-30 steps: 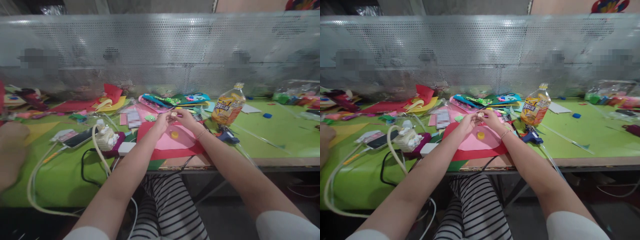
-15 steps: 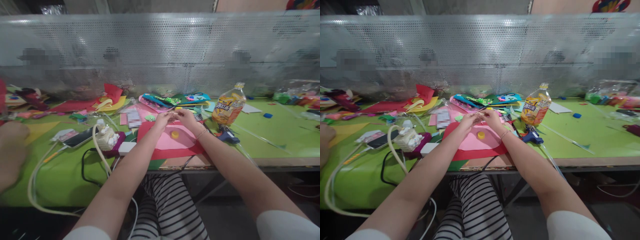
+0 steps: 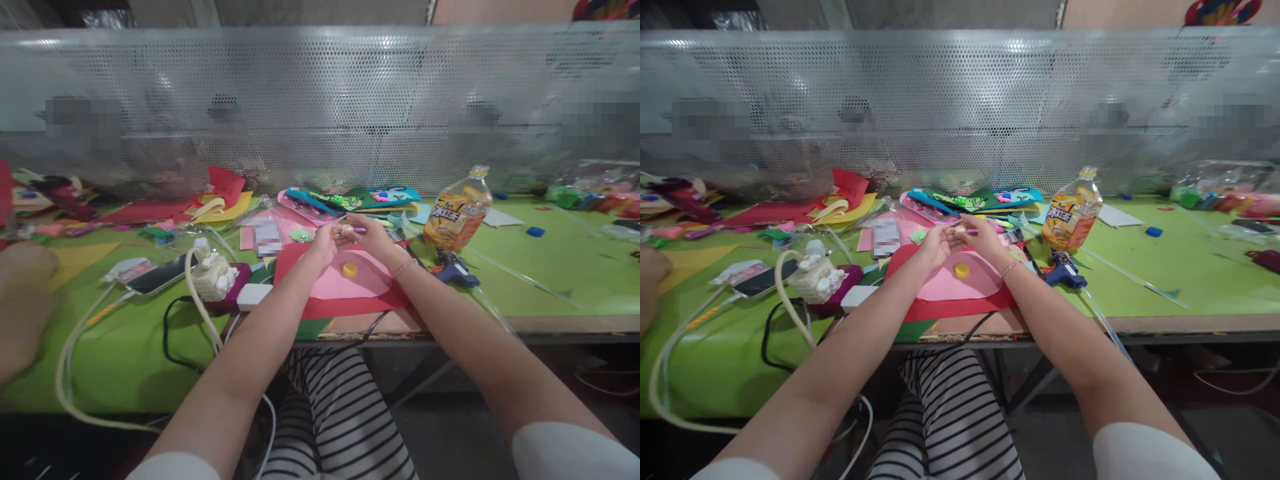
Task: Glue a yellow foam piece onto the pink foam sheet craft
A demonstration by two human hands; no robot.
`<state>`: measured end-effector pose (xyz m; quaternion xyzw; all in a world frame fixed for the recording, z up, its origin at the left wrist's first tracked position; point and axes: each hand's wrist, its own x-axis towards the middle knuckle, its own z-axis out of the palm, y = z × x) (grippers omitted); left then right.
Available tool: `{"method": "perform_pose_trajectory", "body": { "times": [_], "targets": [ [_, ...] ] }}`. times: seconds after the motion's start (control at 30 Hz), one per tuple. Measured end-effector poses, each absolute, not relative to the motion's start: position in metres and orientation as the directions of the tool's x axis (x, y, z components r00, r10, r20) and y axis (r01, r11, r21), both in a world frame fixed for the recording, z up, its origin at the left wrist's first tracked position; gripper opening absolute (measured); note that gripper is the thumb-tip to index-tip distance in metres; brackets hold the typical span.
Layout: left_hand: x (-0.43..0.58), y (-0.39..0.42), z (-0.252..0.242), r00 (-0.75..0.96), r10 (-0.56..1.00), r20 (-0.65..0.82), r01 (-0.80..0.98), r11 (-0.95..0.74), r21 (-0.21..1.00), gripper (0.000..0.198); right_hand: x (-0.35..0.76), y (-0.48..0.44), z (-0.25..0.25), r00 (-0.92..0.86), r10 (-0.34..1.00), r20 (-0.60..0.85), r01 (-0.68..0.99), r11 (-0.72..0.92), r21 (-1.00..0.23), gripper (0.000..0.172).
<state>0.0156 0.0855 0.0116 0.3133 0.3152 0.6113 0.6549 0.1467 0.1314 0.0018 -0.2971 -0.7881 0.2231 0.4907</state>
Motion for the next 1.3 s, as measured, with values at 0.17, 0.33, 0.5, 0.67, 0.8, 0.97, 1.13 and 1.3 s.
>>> {"method": "perform_pose_trajectory", "body": {
  "times": [0.17, 0.33, 0.5, 0.67, 0.8, 0.97, 1.13, 1.3],
  "targets": [
    [0.019, 0.083, 0.009, 0.094, 0.995, 0.042, -0.514, 0.013, 0.858, 0.01, 0.147, 0.126, 0.005, -0.441, 0.644, 0.625, 0.291, 0.762, -0.579, 0.033],
    [0.02, 0.08, 0.005, 0.055, 0.995, 0.079, -0.402, -0.05, 0.914, 0.005, 0.15, 0.122, 0.01, -0.539, 0.586, 0.605, 0.322, 0.807, -0.495, 0.028],
    [0.02, 0.08, 0.005, -0.009, 0.998, 0.064, -0.355, -0.063, 0.933, 0.014, 0.151, 0.125, 0.008, -0.579, 0.571, 0.582, 0.307, 0.814, -0.494, 0.027],
    [0.02, 0.081, 0.005, -0.002, 0.999, 0.041, -0.347, -0.039, 0.937, 0.014, 0.151, 0.125, 0.008, -0.561, 0.594, 0.577, 0.391, 0.804, -0.448, 0.026],
    [0.019, 0.081, 0.006, 0.013, 0.999, 0.046, -0.339, -0.039, 0.94, 0.015, 0.151, 0.123, 0.008, -0.482, 0.633, 0.607, 0.431, 0.774, -0.464, 0.024],
    [0.019, 0.084, 0.004, -0.077, 0.992, 0.099, -0.273, -0.117, 0.955, 0.021, 0.149, 0.124, 0.009, -0.357, 0.728, 0.585, 0.342, 0.685, -0.643, 0.026],
    [0.018, 0.087, 0.004, -0.152, 0.987, 0.059, -0.376, -0.113, 0.92, 0.011, 0.152, 0.127, 0.011, -0.187, 0.855, 0.484, 0.188, 0.515, -0.836, 0.031],
    [0.017, 0.086, 0.008, -0.183, 0.983, -0.004, -0.501, -0.09, 0.861, 0.01, 0.154, 0.129, 0.013, -0.064, 0.785, 0.617, 0.17, 0.617, -0.768, 0.041]
  ]
}}
